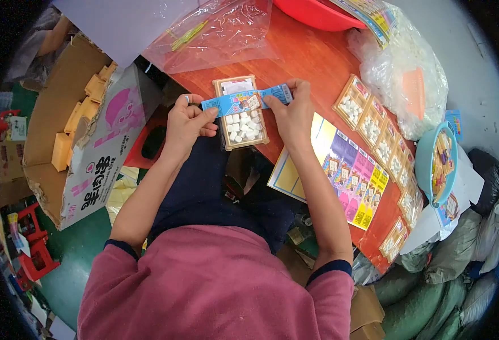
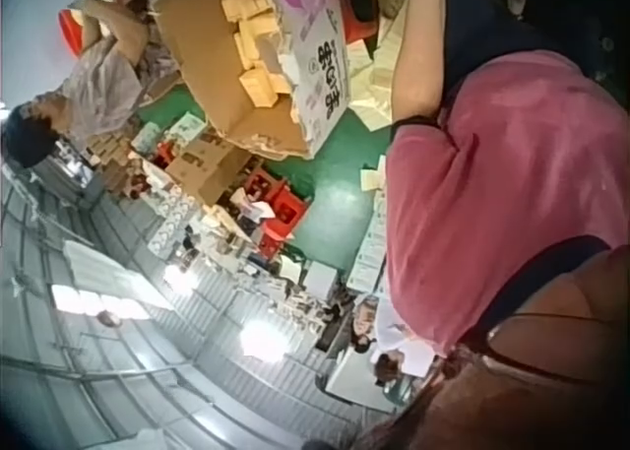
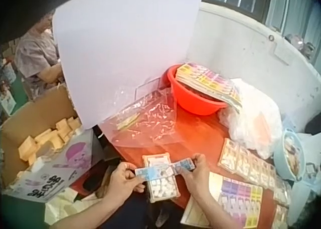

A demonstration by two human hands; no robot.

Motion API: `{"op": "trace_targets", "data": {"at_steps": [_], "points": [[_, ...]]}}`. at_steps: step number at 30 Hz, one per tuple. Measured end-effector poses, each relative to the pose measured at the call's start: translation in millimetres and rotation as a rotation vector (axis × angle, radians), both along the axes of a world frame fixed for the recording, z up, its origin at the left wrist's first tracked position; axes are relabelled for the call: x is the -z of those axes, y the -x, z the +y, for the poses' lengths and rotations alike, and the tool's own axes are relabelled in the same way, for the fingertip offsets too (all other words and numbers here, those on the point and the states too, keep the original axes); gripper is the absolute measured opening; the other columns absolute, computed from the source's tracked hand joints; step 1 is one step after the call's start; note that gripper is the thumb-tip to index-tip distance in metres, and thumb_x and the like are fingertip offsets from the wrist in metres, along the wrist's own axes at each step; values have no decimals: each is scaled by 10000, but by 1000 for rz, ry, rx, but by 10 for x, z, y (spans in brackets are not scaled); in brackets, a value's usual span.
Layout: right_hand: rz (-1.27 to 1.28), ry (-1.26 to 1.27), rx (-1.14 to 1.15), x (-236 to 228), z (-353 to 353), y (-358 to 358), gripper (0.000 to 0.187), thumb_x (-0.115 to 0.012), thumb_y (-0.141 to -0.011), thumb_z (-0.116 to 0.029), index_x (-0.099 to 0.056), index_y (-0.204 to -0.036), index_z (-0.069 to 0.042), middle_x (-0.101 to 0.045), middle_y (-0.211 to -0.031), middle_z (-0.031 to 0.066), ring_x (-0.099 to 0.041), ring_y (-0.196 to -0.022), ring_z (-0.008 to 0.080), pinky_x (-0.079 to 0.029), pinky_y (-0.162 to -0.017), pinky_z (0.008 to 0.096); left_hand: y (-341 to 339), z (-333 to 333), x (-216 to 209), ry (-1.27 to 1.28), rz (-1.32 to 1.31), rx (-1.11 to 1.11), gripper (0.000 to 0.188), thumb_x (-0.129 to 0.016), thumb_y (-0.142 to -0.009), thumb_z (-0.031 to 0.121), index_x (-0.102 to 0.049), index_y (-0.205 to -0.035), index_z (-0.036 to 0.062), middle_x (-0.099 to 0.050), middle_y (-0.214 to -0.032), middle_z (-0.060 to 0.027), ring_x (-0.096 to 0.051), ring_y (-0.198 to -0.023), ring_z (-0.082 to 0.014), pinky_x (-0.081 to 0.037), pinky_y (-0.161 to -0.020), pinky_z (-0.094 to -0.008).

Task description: Applying adhesive labels to small packaged products and organizing them on a workbench.

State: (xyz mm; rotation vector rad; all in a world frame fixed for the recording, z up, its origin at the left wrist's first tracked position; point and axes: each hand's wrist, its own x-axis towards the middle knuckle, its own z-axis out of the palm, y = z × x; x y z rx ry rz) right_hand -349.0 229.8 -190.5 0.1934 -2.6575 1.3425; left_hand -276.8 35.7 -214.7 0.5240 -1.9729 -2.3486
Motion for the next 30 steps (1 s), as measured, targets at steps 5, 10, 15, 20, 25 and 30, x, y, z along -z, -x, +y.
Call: {"op": "trace_targets", "data": {"at_steps": [5, 10, 15, 20, 25, 30], "points": [[-2, -114, -10, -60, -99, -122, 380, -724, -725, -68, -456, -985, 7, -613, -865, 127, -610, -757, 180, -483, -687, 291, -114, -2, 66, -139, -70, -14, 309, -634, -837, 95, -395, -1017, 17, -567, -723, -78, -601, -581, -137, -514, -503, -245], [-64, -114, -106, -62, -252, -343, 400, -733, -715, -83, -464, -998, 3, -626, -863, 142, -627, -779, 214, -484, -695, 307, -326, -76, 308, -243, -25, -33, 194, -576, -883, 129, -448, -981, 21, -589, -788, -80, -614, -664, -144, -525, -588, -267], [-74, -114, -74, -98, -295, -416, 413, -742, -707, -87, -468, -1002, 3, -628, -873, 145, -629, -790, 218, -485, -702, 302, -348, -17, 331, -402, -80, -42, 226, -578, -886, 204, -534, -949, -9, -592, -795, -78, -617, -715, -140, -527, -599, -255], [-39, -141, -91, -77, -295, -427, 394, -735, -714, -82, -473, -996, 3, -627, -861, 135, -623, -778, 203, -482, -689, 299, -327, 16, 302, 164, 7, 95, 306, -614, -872, 264, -541, -988, -9, -591, -857, -68, -595, -757, -102, -515, -684, -265], [-68, -88, -90, -95, -326, -462, 378, -725, -720, -65, -473, -994, 2, -621, -874, 133, -613, -773, 183, -476, -684, 289, -368, 23, 261, -137, -69, 108, 295, -588, -891, 219, -509, -1067, -5, -576, -986, -81, -591, -893, -136, -517, -739, -285], [-57, -82, -84, -60, -296, -455, 378, -716, -726, -52, -463, -1001, 7, -616, -869, 123, -604, -756, 175, -470, -676, 281, -409, 90, 145, -458, -134, 156, 297, -579, -895, 185, -502, -1128, 17, -578, -1066, -91, -585, -967, -152, -507, -808, -330]]}}
